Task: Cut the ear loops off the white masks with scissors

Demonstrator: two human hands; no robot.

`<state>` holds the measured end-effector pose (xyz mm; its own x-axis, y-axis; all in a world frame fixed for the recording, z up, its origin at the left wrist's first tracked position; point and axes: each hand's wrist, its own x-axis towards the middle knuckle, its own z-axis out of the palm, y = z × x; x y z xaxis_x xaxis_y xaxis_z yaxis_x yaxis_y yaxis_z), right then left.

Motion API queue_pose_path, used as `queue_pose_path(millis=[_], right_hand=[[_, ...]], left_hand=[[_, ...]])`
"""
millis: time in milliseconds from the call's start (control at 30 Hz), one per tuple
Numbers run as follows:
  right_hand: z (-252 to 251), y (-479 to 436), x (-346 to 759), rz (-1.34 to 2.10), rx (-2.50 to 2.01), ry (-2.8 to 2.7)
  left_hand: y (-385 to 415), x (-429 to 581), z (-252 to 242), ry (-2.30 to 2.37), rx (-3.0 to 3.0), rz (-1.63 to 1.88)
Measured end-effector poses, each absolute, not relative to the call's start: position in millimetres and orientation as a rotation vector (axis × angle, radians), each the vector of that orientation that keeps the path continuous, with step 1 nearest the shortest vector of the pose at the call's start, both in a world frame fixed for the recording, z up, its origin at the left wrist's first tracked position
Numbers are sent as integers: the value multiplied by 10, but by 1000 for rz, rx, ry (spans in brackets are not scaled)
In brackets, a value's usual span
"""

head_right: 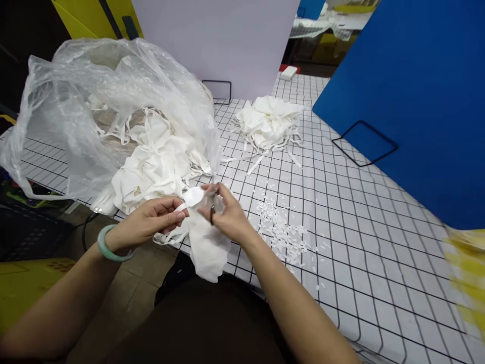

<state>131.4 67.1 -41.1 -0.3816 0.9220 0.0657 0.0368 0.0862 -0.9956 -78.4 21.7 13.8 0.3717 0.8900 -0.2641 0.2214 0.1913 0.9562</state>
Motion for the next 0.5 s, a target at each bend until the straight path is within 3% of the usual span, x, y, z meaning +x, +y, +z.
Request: queue_pose_path(millis=[233, 500], right_hand=[[-391, 698, 1356, 1685, -895, -1326], [-165, 923, 1517, 1830, -782, -1347]], left_hand=[[250, -802, 78, 1426, 1594, 731], [232, -634, 162, 1059, 1701, 645]])
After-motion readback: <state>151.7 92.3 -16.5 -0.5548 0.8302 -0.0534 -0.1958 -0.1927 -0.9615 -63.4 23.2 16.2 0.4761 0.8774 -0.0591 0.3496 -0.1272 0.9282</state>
